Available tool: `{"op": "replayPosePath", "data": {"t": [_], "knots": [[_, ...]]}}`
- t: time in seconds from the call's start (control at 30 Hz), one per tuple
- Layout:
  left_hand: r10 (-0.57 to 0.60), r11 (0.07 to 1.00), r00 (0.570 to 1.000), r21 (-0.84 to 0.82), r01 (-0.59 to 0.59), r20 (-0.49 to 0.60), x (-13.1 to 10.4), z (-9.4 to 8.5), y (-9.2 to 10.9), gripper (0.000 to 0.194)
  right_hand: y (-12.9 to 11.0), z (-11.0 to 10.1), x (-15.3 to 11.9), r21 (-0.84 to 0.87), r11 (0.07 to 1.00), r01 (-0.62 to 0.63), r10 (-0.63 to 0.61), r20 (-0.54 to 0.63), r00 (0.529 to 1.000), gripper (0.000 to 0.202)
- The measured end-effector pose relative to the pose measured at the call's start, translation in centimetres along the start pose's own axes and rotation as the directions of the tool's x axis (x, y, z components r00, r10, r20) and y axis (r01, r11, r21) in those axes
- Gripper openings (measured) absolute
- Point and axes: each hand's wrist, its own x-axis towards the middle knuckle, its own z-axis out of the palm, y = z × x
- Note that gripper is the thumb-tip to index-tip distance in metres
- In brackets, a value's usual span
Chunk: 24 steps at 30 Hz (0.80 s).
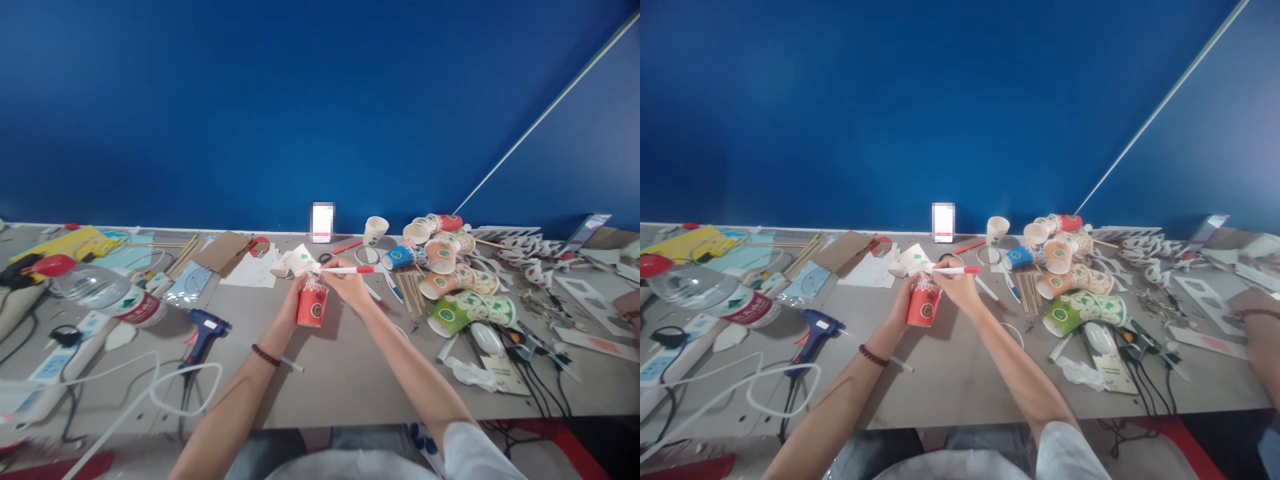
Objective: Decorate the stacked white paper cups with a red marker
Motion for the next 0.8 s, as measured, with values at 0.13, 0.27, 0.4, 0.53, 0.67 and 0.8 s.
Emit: {"op": "replayPosePath", "data": {"t": [0.13,0.27,0.4,0.53,0.67,0.8], "knots": [[-0.007,1.0,1.0,-0.004,0.007,-0.02,0.01,0.02,0.04,0.027,-0.01,-0.03,0.01,0.023,1.0,-0.004,0.005,-0.01,1.0,0.013],[-0.018,1.0,1.0,0.01,0.018,0.012,0.15,-0.21,0.0,0.029,0.03,0.01,0.06,0.052,0.998,-0.02,0.021,-0.02,1.0,0.013],[-0.027,0.999,0.999,0.022,0.027,0.024,0.2,-0.34,0.03,0.03,0.07,0.04,0.1,0.066,0.998,-0.004,0.005,-0.026,1.0,0.012],[-0.04,0.999,0.999,0.016,0.039,0.036,0.03,-0.15,0.2,0.029,0.23,0.05,0.15,0.088,0.996,0.008,-0.005,-0.037,0.999,0.011],[-0.041,0.999,0.998,0.027,0.04,0.043,-0.01,-0.16,0.21,0.029,0.32,0.02,0.16,0.085,0.996,0.006,-0.002,-0.046,0.999,0.008],[-0.042,0.999,0.999,0.02,0.042,0.029,0.11,-0.38,0.09,0.03,0.31,-0.02,0.19,0.064,0.998,0.0,0.003,-0.052,0.999,0.007]]}}
